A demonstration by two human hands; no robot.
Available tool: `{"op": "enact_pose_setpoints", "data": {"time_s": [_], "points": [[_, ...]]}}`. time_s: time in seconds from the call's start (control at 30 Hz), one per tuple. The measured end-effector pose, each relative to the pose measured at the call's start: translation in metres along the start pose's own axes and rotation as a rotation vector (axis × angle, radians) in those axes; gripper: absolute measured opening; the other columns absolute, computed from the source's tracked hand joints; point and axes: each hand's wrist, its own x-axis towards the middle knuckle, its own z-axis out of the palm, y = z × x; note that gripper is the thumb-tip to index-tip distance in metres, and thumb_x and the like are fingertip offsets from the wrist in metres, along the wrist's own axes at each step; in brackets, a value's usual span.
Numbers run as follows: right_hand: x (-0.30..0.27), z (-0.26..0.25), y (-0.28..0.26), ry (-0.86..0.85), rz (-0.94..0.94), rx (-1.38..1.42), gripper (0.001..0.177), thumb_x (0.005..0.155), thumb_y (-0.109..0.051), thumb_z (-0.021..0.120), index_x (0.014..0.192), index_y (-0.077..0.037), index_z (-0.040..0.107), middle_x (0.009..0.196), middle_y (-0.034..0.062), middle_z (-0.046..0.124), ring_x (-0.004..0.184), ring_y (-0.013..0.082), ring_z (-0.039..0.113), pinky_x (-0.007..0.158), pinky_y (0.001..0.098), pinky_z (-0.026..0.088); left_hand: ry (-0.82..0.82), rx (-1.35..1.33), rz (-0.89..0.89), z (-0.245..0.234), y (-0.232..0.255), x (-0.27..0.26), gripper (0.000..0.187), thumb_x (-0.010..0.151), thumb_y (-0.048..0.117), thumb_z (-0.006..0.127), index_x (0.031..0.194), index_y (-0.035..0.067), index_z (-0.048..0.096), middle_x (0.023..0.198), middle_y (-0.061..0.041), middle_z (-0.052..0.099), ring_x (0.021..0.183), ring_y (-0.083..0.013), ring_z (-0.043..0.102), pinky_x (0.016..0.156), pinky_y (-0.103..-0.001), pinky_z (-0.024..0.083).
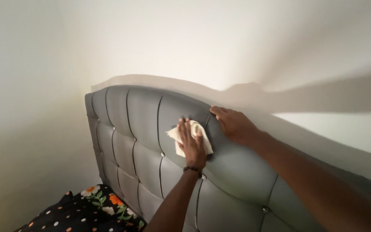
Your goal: The person is using a white cloth to wipe down and clean a grey tufted bed headboard in a bedroom.
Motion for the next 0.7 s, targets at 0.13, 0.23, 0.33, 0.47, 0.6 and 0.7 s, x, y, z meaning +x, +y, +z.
{"op": "enact_pose_setpoints", "data": {"time_s": [0.13, 0.23, 0.33, 0.47, 0.6, 0.7], "points": [[-0.001, 0.003, -0.002, 0.008, 0.058, 0.039, 0.043, 0.103, -0.017, 0.044, 0.144, -0.008, 0.052, 0.145, 0.015, 0.059, 0.13, 0.0366, 0.058, 0.108, 0.0467, 0.047, 0.113, -0.052, -0.161, 0.007, -0.025, 0.017, 0.076, 0.1, 0.062, 0.027, 0.164, 0.022, 0.02, 0.175, -0.007, 0.004, 0.161, -0.0265, 0.002, 0.121, -0.067, 0.007], [-0.005, 0.013, 0.004, 0.031, -0.023, -0.029, 0.041, 0.104, -0.016, 0.044, 0.143, -0.004, 0.051, 0.147, 0.0171, 0.056, 0.132, 0.0373, 0.055, 0.11, 0.0482, 0.044, 0.255, -0.139, -0.381, 0.018, -0.069, 0.006, 0.079, 0.097, 0.066, 0.027, 0.163, 0.022, 0.021, 0.175, -0.009, 0.002, 0.159, -0.0293, 0.007, 0.121, -0.066, 0.015], [-0.002, 0.007, 0.0, 0.065, -0.076, -0.079, 0.041, 0.104, -0.014, 0.045, 0.142, -0.002, 0.051, 0.148, 0.0178, 0.054, 0.133, 0.0374, 0.053, 0.11, 0.0484, 0.042, 0.307, -0.185, -0.666, 0.048, -0.143, 0.015, 0.084, 0.095, 0.069, 0.028, 0.163, 0.021, 0.018, 0.174, -0.011, 0.005, 0.159, -0.031, 0.009, 0.121, -0.066, 0.017], [-0.008, 0.0, -0.01, 0.016, -0.009, -0.06, 0.042, 0.103, -0.014, 0.044, 0.144, -0.003, 0.049, 0.148, 0.0168, 0.054, 0.131, 0.038, 0.054, 0.108, 0.0483, 0.044, 0.371, -0.087, -0.615, 0.084, -0.208, 0.031, 0.093, 0.1, 0.074, 0.034, 0.164, 0.01, 0.015, 0.172, -0.016, 0.011, 0.158, -0.0361, 0.011, 0.125, -0.064, 0.016], [-0.006, 0.002, -0.006, 0.038, -0.061, -0.116, 0.045, 0.097, -0.01, 0.049, 0.142, -0.001, 0.049, 0.148, 0.0178, 0.054, 0.128, 0.039, 0.057, 0.104, 0.0491, 0.048, 0.355, 0.027, -0.321, 0.041, -0.089, 0.056, 0.083, 0.102, 0.068, 0.036, 0.16, 0.011, 0.024, 0.169, -0.013, 0.02, 0.158, -0.0337, 0.017, 0.124, -0.067, 0.018], [-0.007, -0.003, -0.014, -0.005, -0.003, -0.112, 0.044, 0.1, -0.01, 0.05, 0.143, -0.001, 0.046, 0.144, 0.0197, 0.056, 0.124, 0.0399, 0.06, 0.1, 0.0492, 0.05, 0.254, 0.127, -0.098, 0.017, -0.004, 0.068, 0.066, 0.103, 0.057, 0.037, 0.154, 0.016, 0.036, 0.167, -0.007, 0.027, 0.16, -0.0285, 0.021, 0.122, -0.073, 0.017]]}}
